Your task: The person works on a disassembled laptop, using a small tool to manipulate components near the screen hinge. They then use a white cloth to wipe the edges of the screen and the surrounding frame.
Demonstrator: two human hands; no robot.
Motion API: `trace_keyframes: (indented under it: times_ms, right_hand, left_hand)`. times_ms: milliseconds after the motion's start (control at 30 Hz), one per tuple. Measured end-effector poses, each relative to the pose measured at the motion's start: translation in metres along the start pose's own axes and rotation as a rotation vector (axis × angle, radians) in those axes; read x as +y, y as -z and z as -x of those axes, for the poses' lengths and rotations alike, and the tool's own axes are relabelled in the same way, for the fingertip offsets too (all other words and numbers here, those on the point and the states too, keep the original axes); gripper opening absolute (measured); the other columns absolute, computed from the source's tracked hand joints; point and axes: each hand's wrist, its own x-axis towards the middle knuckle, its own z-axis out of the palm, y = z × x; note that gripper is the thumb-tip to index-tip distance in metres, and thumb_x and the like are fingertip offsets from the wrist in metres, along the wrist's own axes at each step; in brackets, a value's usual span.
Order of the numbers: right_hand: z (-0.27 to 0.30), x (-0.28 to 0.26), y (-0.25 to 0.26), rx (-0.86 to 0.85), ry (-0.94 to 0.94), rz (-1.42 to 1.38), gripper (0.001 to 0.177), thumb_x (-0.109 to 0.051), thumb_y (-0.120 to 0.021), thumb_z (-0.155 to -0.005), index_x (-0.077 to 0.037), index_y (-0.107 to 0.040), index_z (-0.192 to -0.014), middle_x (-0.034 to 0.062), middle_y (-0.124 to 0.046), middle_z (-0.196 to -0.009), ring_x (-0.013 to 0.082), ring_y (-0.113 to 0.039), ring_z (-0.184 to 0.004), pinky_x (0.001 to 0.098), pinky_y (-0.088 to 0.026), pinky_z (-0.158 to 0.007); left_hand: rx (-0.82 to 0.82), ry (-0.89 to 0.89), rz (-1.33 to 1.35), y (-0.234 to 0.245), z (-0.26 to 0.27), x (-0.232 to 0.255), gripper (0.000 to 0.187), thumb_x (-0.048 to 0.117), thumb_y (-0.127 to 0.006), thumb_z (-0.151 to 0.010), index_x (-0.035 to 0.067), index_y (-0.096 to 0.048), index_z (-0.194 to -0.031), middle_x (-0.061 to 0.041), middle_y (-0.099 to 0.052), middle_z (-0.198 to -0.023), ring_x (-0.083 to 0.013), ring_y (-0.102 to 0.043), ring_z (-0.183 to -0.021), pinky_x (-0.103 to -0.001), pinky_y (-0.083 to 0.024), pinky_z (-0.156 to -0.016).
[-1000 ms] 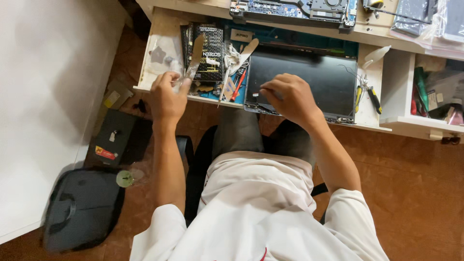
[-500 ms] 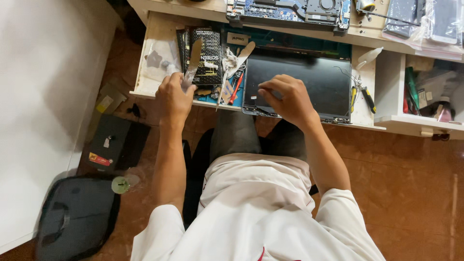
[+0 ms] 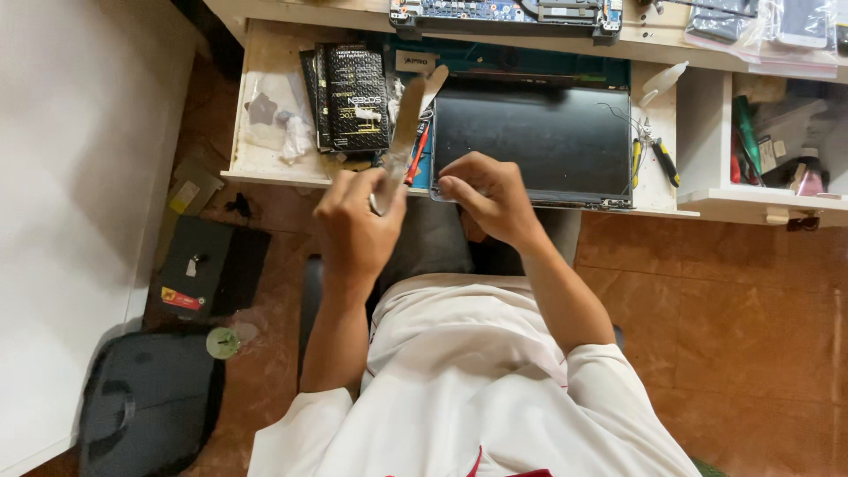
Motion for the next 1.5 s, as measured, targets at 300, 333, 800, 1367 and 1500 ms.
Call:
trace_keyframes:
  times_ms: [300, 333, 800, 1367, 1500]
  right_hand:
    - [0.022, 0.042, -0.029, 0.182, -0.384, -0.441, 0.021, -0.011, -0.056, -0.088, 0.002, -0.057, -0.071, 0.0081, -0.054, -0.051, 0.0091, -0.051, -0.043, 0.0190, -0.042, -0.035]
    - [0.023, 0.040, -0.028, 0.184, -0.382, -0.444, 0.021, -0.011, -0.056, -0.088, 0.002, -0.057, -0.071, 0.0081, -0.054, -0.051, 0.0091, -0.051, -0.043, 0.0190, -0.042, -0.035]
    - [0.044, 0.027, -0.010, 0.115, -0.581, -0.835, 0.021, -0.009, -0.057, -0.086, 0.002, -0.053, -0.069, 0.0086, -0.047, -0.046, 0.0187, -0.054, -0.031, 0.0195, -0.036, -0.029]
    - [0.050, 0.009, 0.019, 0.125, -0.448, -0.527, 0.021, -0.010, -0.054, -0.088, 0.002, -0.058, -0.071, 0.0128, -0.055, -0.048, 0.0184, -0.058, -0.038, 0.0218, -0.044, -0.035]
    - [0.050, 0.015, 0.096, 0.402, -0.325, -0.107, 0.017, -0.010, -0.049, -0.089, -0.001, -0.059, -0.079, 0.0136, -0.059, -0.058, 0.0185, -0.059, -0.045, 0.0224, -0.044, -0.041]
  left_hand:
    - [0.051, -0.043, 0.052, -0.032, 0.023, 0.023, 0.029, 0.020, -0.078, -0.061, 0.012, -0.064, -0.085, -0.004, -0.055, -0.074, -0.0227, -0.062, -0.065, -0.030, -0.051, -0.056]
    - [0.051, -0.046, 0.051, -0.026, 0.021, 0.026, 0.029, 0.020, -0.078, -0.061, 0.012, -0.064, -0.085, -0.004, -0.055, -0.074, -0.0227, -0.062, -0.065, -0.030, -0.051, -0.056]
    - [-0.343, 0.716, 1.434, -0.075, 0.028, 0.000, 0.012, 0.014, -0.055, -0.088, 0.003, -0.060, -0.090, -0.002, -0.059, -0.072, -0.0079, -0.060, -0.061, -0.017, -0.047, -0.053]
    - [-0.414, 0.832, 2.036, -0.084, 0.042, -0.015, 0.022, 0.013, -0.061, -0.083, 0.006, -0.057, -0.104, -0.021, -0.062, -0.107, -0.0304, -0.062, -0.100, -0.043, -0.049, -0.088]
    - [-0.381, 0.909, 2.024, -0.080, 0.045, -0.035, 0.022, 0.017, -0.063, -0.082, 0.009, -0.061, -0.102, -0.019, -0.062, -0.110, -0.0313, -0.061, -0.101, -0.046, -0.050, -0.086]
